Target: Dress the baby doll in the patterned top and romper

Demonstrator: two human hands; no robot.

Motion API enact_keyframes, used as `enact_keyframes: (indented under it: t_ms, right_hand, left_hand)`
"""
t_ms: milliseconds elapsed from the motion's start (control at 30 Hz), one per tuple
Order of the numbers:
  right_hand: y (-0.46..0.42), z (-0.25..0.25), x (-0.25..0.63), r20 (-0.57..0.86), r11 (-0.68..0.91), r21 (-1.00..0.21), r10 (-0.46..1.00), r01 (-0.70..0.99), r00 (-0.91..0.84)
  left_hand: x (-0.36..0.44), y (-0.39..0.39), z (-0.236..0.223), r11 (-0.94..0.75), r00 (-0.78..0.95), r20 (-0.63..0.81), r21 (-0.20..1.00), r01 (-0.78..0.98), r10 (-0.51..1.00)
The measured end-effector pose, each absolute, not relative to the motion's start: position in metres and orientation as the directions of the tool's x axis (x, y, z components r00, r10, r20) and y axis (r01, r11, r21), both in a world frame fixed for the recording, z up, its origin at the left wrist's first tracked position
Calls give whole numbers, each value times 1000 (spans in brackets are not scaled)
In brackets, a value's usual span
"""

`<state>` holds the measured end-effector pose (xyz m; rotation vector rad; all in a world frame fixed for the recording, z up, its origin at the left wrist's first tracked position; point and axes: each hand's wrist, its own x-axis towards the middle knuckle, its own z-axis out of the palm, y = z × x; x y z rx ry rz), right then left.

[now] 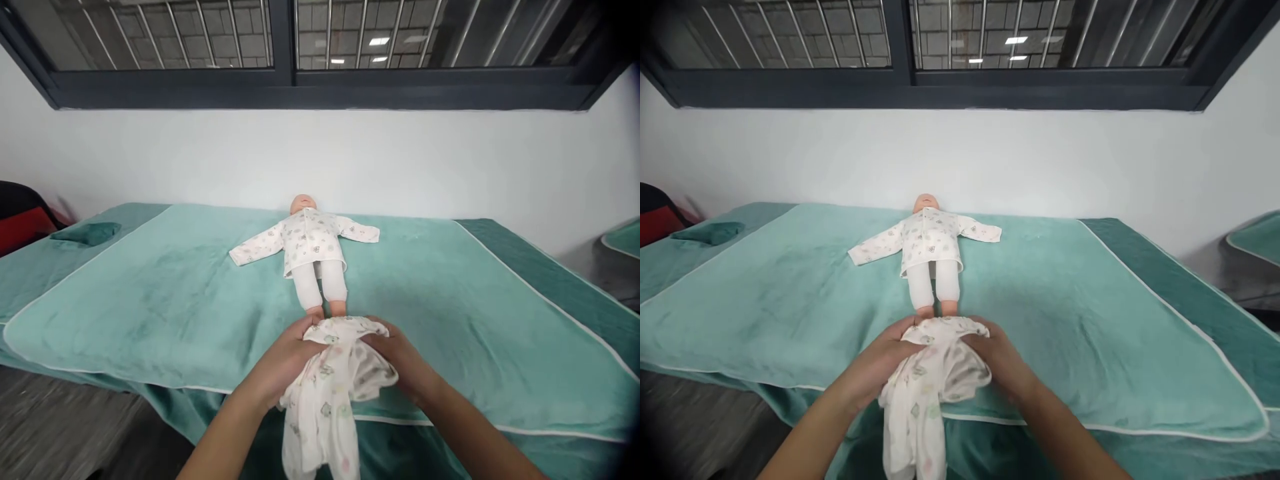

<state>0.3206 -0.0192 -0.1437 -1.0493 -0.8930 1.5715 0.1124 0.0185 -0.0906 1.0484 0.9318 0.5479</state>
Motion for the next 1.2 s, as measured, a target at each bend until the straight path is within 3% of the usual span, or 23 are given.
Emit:
enact_keyframes:
  t_ms: [100, 233, 300, 433, 500, 567, 667, 767, 867, 933, 1033, 1200]
  right_hand:
    - [-6, -163, 323, -152, -137, -983, 981, -125, 124]
    - [6, -172, 317, -74, -122, -970, 972, 212, 222]
    - [11, -172, 312, -60, -136, -950, 963, 282, 262]
    - [19, -172, 302, -38, -115, -969, 943, 217, 329]
    - [22, -173, 300, -30, -63, -994, 944, 90, 329]
    - [26, -173, 299, -16, 10, -997, 944, -78, 328]
    - [34, -168, 300, 10, 91, -972, 937, -216, 350]
    - [50, -160, 302, 41, 123, -972, 926, -199, 375]
    - [72, -156, 306, 65, 150, -972, 912, -182, 404]
    - [87, -155, 310, 74, 156, -973, 909, -170, 411]
    - [106, -154, 315, 72, 134, -983, 911, -126, 407]
    - [133, -152, 320, 127, 151, -988, 925, -38, 358]
  left_hand:
    - [115, 19, -90, 274, 537, -354, 935, 226, 766]
    - [127, 28, -85, -5, 440, -185, 919, 395, 879]
    - [133, 36, -85, -128, 397, -101, 851, 510, 912]
    - [142, 51, -88, -268, 394, -26, 692, 670, 919]
    - [144, 53, -87, -262, 411, -48, 701, 663, 911]
    - [145, 51, -83, -191, 422, -85, 800, 569, 903]
    - [146, 53, -74, 64, 443, -187, 959, 278, 877]
    - [148, 66, -67, 276, 473, -269, 960, 54, 839]
    - [150, 90, -60, 322, 531, -265, 947, -17, 805]
    - [152, 106, -54, 312, 557, -262, 950, 5, 788]
    - [159, 125, -48, 250, 444, -267, 963, 99, 855]
    - [177, 152, -58, -55, 225, -4, 965, 255, 974]
